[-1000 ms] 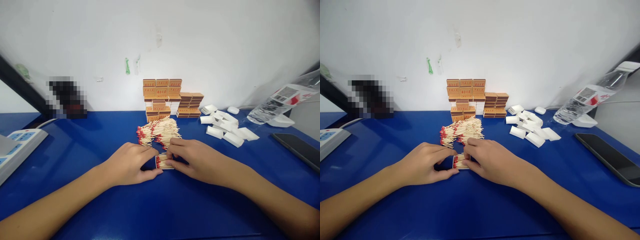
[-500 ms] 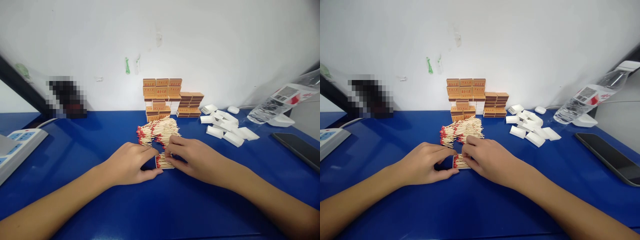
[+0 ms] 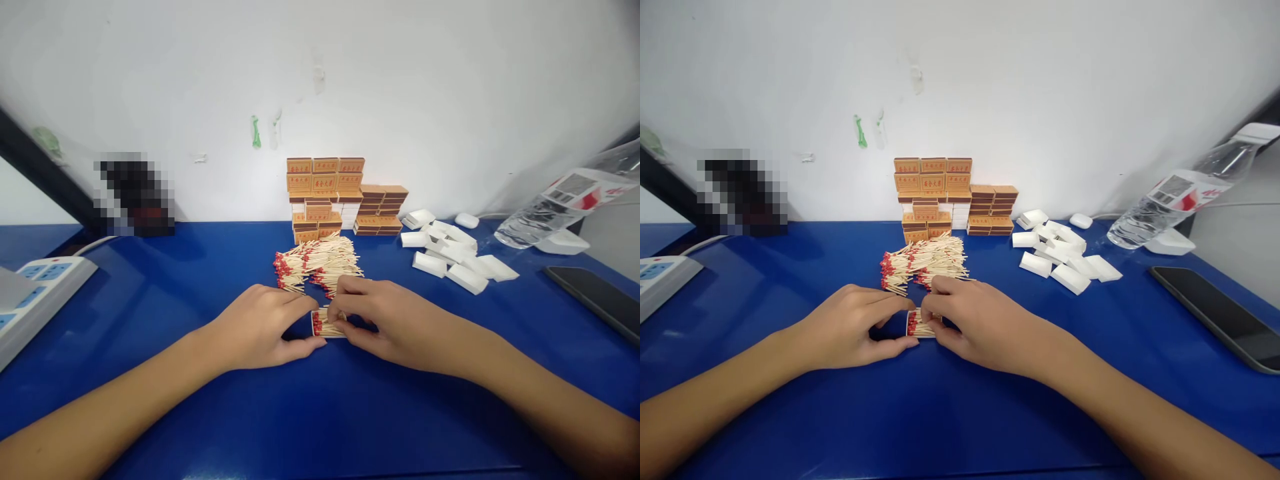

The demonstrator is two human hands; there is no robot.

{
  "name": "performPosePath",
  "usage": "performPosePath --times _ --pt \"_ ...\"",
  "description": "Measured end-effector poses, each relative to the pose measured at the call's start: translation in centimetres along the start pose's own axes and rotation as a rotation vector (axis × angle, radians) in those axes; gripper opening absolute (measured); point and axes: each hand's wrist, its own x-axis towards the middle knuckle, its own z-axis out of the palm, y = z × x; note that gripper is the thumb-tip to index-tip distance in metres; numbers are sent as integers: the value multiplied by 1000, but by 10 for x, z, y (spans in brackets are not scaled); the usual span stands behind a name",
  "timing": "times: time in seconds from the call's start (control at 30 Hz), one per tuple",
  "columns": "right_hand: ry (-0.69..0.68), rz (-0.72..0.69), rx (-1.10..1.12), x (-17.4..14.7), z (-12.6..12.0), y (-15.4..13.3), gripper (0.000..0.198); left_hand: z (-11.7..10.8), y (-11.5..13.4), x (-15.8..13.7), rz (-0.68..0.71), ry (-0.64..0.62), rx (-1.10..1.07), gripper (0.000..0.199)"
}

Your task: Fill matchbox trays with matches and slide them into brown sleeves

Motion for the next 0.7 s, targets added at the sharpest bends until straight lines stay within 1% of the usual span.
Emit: performPosePath --times 0.17,0.4,0.7 --pt "14 12 -6 -1 -2 -3 12 0 0 0 3 7 -4 29" --pt "-16 10 8 2 2 1 22 0 1 0 3 5 7 28" --pt "20 26 -45 2 5 1 15 -1 1 1 6 -6 25 28"
